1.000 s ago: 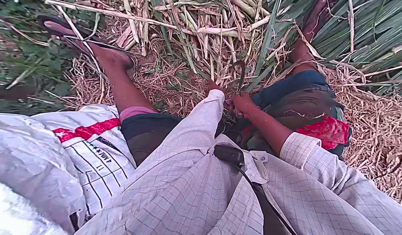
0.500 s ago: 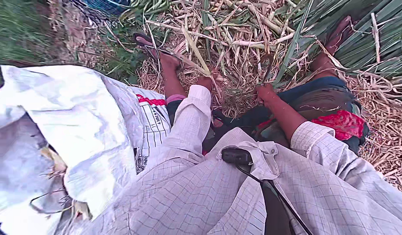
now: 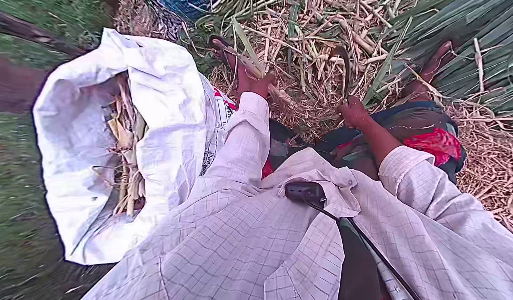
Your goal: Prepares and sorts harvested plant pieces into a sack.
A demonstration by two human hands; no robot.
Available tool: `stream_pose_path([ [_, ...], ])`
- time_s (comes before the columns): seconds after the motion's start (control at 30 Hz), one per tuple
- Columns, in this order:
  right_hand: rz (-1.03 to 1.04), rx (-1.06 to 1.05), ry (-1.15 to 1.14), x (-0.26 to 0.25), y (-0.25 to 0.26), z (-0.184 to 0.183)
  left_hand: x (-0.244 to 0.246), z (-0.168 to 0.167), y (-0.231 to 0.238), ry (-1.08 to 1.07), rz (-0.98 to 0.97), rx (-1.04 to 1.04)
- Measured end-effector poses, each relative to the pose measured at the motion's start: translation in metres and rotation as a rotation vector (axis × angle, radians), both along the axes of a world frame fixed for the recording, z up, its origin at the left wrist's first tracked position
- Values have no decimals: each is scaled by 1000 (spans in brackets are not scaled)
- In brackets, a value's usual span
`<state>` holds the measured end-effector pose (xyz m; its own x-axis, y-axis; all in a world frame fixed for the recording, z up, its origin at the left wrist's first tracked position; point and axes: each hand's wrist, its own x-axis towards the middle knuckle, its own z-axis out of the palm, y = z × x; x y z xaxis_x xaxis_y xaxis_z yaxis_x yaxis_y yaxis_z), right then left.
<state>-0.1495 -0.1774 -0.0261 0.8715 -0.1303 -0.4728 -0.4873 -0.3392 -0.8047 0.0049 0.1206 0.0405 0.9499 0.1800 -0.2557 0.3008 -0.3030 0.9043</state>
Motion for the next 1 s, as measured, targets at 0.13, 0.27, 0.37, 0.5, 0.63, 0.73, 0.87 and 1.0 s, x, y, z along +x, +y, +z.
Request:
stream_pose_path([
  [0.13,126,-107,-41,-16,0,4,-21,8,-4,113,61,-284],
  [0.27,124,-100,-101,-26,-2,2,-35,31,-9,79,-38,-295],
  [0.37,300,-4,-213,-32,5,4,-38,51,-7,104,4,-501],
  [0.5,538,-247,-106,-35,9,-1,-49,68,3,84,-78,-543],
  [0.63,344,-403,77,-37,3,-1,-67,66,21,-120,-437,-247],
  [0.73,268,-429,-79,-40,-3,14,-71,62,36,-308,-691,-22],
  [0.87,418,-378,-402,-47,22,31,-79,70,46,-393,-635,-349],
  [1.0,552,-464,-388,-47,30,23,-90,76,48,-463,-657,-390],
])
